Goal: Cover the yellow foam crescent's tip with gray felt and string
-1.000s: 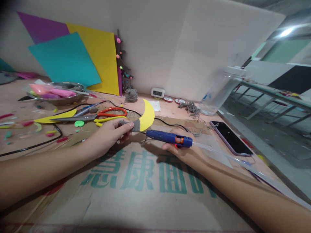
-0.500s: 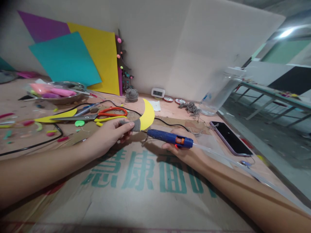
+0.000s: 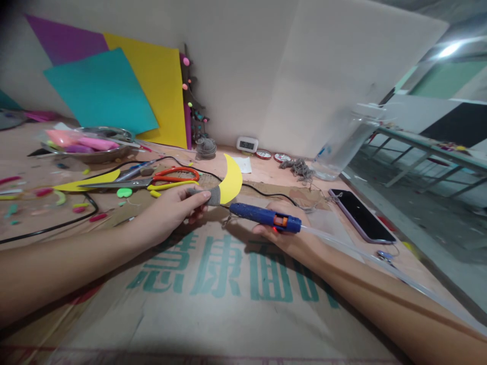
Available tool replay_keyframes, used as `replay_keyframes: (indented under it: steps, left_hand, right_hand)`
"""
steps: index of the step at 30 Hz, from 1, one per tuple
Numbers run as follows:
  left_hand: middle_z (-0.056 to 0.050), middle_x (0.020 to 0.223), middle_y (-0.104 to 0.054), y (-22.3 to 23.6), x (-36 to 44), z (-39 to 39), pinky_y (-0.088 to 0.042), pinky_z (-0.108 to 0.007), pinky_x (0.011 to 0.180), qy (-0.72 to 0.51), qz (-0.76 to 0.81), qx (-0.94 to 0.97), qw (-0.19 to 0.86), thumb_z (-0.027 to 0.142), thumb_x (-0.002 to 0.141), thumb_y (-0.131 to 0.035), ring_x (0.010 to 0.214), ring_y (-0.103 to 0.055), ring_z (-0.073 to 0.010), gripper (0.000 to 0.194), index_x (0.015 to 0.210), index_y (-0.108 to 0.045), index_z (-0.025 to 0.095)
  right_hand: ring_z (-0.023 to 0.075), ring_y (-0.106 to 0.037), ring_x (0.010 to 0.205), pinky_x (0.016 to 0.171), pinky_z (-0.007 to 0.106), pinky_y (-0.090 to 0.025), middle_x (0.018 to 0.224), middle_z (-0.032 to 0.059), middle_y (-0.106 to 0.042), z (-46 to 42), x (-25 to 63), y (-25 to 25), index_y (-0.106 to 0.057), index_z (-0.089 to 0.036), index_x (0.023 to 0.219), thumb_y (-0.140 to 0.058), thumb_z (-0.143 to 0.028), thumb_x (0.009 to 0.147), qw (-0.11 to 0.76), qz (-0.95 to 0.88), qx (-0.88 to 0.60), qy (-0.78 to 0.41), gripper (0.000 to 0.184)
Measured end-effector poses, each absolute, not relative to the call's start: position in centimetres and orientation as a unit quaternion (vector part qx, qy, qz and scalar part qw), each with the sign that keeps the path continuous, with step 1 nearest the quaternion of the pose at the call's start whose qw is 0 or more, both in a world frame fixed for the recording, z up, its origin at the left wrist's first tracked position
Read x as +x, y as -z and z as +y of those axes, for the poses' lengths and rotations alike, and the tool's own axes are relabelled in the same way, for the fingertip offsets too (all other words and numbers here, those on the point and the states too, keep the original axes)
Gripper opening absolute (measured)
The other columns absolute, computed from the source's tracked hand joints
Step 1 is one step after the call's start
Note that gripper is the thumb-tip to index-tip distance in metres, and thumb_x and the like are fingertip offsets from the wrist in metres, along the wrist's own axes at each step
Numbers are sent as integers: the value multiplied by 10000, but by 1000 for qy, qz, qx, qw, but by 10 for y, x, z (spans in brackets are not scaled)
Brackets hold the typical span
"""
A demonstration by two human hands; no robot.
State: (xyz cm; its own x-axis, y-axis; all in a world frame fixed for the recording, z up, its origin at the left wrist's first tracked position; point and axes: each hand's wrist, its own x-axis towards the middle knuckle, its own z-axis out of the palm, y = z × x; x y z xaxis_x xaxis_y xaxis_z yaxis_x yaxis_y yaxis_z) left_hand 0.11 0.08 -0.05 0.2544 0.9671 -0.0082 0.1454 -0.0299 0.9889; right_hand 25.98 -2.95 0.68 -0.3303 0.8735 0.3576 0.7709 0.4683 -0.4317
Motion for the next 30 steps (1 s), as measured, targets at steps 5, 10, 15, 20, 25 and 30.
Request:
replay_keyframes:
  steps: [5, 10, 15, 20, 25, 30]
  left_hand:
    - [54, 526, -467, 2, 1, 1, -294, -168, 390, -395, 458, 603, 520, 437, 850, -558, 426, -413, -69, 304, 695, -529, 176]
    - [57, 519, -468, 1, 0, 0, -291, -171, 396, -396, 458, 612, 508, 439, 849, -559, 429, -413, -70, 310, 687, -527, 176]
    - [57, 512, -468, 1, 0, 1, -296, -175, 399, -396, 455, 621, 501, 439, 853, -554, 430, -425, -73, 316, 680, -524, 176]
    - [59, 506, -462, 0, 1, 0, -285, -170, 393, -396, 455, 623, 498, 408, 855, -552, 421, -408, -67, 293, 680, -513, 176]
    - [60, 512, -462, -2, 2, -2, -285, -172, 394, -394, 456, 628, 493, 403, 856, -553, 421, -392, -68, 285, 687, -506, 178]
    - [66, 504, -449, -3, 2, -3, -271, -167, 382, -386, 458, 629, 496, 396, 864, -548, 410, -380, -63, 284, 688, -490, 180]
  right_hand:
    - [215, -556, 625, 591, 366, -456, 653, 32, -571, -28, 260, -7, -552, -213, 653, -553, -573, 830, 272, -807, -517, -86, 401]
    - [216, -554, 621, 594, 363, -461, 633, 30, -564, -29, 258, -7, -551, -216, 639, -548, -638, 808, 289, -801, -519, -79, 454]
    - [204, -562, 603, 605, 357, -477, 655, 32, -585, -27, 260, -8, -559, -211, 686, -611, -568, 805, 288, -816, -494, -85, 380]
    - [202, -548, 582, 584, 355, -477, 649, 37, -579, -26, 260, -9, -535, -220, 681, -576, -590, 821, 278, -821, -494, -75, 397]
    - [205, -552, 593, 590, 354, -487, 661, 41, -594, -28, 258, -11, -560, -227, 695, -572, -588, 826, 284, -814, -502, -73, 384]
    - [204, -563, 620, 642, 354, -486, 643, 27, -572, -30, 256, -10, -526, -232, 669, -557, -626, 821, 300, -804, -509, -67, 423]
